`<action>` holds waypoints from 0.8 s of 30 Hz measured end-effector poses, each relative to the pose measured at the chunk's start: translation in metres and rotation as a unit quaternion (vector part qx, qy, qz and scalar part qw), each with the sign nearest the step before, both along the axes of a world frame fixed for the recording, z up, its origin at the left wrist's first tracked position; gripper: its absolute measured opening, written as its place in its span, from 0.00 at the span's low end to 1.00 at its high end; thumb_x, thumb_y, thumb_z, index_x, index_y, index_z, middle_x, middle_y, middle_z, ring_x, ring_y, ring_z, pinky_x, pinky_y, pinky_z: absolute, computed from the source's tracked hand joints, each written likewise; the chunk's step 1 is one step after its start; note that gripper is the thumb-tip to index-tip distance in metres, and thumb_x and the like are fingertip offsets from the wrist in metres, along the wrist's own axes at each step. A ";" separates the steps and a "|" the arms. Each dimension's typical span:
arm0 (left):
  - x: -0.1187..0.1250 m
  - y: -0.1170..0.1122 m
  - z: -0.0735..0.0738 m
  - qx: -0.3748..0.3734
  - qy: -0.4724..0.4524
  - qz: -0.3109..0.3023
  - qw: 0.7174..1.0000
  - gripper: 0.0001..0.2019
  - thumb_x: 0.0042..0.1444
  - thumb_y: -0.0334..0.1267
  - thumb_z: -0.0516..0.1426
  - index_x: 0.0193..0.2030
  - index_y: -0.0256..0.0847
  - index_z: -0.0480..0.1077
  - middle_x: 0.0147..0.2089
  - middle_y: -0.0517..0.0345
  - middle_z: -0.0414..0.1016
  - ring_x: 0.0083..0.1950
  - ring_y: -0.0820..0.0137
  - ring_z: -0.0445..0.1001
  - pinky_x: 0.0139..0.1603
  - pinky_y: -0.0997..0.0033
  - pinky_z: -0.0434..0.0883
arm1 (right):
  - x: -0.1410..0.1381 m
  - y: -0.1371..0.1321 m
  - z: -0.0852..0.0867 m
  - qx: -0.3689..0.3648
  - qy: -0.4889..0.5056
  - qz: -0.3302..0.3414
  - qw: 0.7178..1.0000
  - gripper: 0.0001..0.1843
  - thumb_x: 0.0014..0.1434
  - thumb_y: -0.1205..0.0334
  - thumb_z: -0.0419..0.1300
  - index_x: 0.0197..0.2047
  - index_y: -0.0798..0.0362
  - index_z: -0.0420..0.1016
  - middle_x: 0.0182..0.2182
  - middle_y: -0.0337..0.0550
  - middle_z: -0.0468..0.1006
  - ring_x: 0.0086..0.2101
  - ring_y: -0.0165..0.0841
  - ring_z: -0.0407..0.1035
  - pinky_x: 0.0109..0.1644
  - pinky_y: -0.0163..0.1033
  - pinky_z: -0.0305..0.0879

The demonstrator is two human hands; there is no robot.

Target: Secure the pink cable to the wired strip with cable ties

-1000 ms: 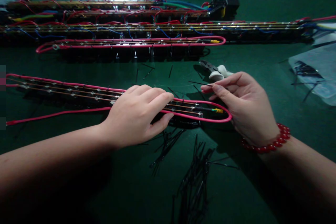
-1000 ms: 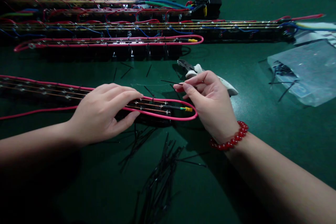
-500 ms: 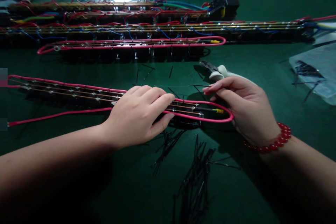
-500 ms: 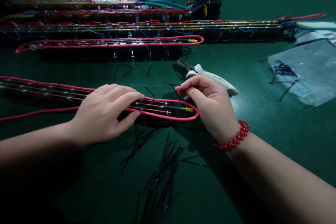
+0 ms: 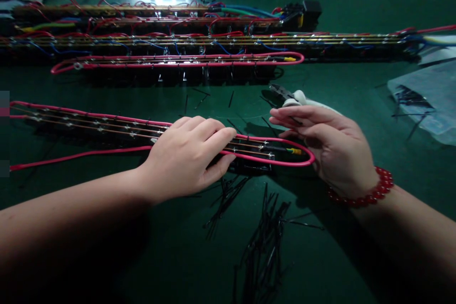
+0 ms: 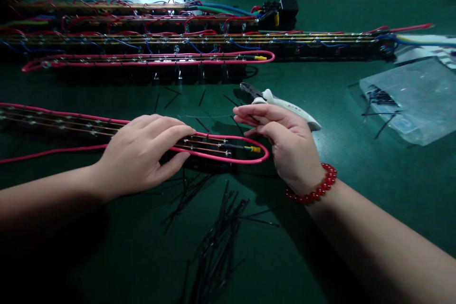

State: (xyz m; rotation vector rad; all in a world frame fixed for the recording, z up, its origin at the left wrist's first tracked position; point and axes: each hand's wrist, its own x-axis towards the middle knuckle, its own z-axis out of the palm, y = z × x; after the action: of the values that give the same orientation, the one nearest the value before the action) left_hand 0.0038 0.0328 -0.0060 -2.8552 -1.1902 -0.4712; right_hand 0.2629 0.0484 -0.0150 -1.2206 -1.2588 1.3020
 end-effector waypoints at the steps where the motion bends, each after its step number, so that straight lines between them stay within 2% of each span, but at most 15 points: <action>1: 0.000 0.000 0.000 0.000 0.000 -0.001 1.000 0.14 0.68 0.42 0.51 0.53 0.39 0.69 0.50 0.51 0.77 0.47 0.57 0.76 0.44 0.56 0.72 | 0.000 0.000 0.000 -0.004 0.003 -0.002 1.000 0.20 0.53 0.73 0.55 0.41 0.47 0.84 0.44 0.40 0.85 0.49 0.38 0.79 0.56 0.47 0.77; 8: 0.000 0.001 0.000 0.003 -0.002 -0.006 1.000 0.14 0.68 0.43 0.51 0.54 0.38 0.69 0.50 0.50 0.78 0.47 0.57 0.77 0.44 0.56 0.72 | 0.000 0.000 0.001 -0.015 0.009 -0.008 1.000 0.17 0.58 0.70 0.57 0.43 0.48 0.85 0.46 0.42 0.85 0.49 0.37 0.79 0.50 0.40 0.79; 14: 0.000 0.000 0.000 0.004 -0.005 -0.007 1.000 0.14 0.68 0.42 0.51 0.54 0.38 0.69 0.50 0.50 0.78 0.47 0.57 0.77 0.44 0.56 0.72 | 0.000 0.001 0.000 0.002 0.006 -0.002 1.000 0.15 0.59 0.70 0.61 0.44 0.45 0.85 0.47 0.38 0.85 0.48 0.33 0.79 0.44 0.31 0.78; 20: 0.000 0.000 0.000 0.001 -0.004 -0.007 1.000 0.14 0.68 0.42 0.51 0.54 0.38 0.69 0.50 0.49 0.78 0.47 0.57 0.77 0.44 0.57 0.72 | -0.003 -0.001 0.000 0.010 -0.034 -0.013 0.999 0.11 0.64 0.64 0.61 0.45 0.45 0.84 0.45 0.38 0.85 0.48 0.32 0.79 0.45 0.33 0.79; 24: 0.000 0.000 0.000 0.001 -0.005 -0.007 1.000 0.14 0.69 0.42 0.50 0.54 0.38 0.70 0.50 0.49 0.78 0.47 0.58 0.76 0.44 0.57 0.71 | -0.001 -0.002 -0.001 0.013 -0.029 -0.009 0.999 0.13 0.61 0.67 0.62 0.45 0.44 0.85 0.46 0.38 0.85 0.48 0.33 0.79 0.45 0.33 0.79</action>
State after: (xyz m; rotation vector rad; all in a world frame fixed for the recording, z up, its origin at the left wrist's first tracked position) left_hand 0.0034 0.0328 -0.0062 -2.8651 -1.1701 -0.4860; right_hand 0.2616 0.0469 -0.0162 -1.2563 -1.2992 1.2429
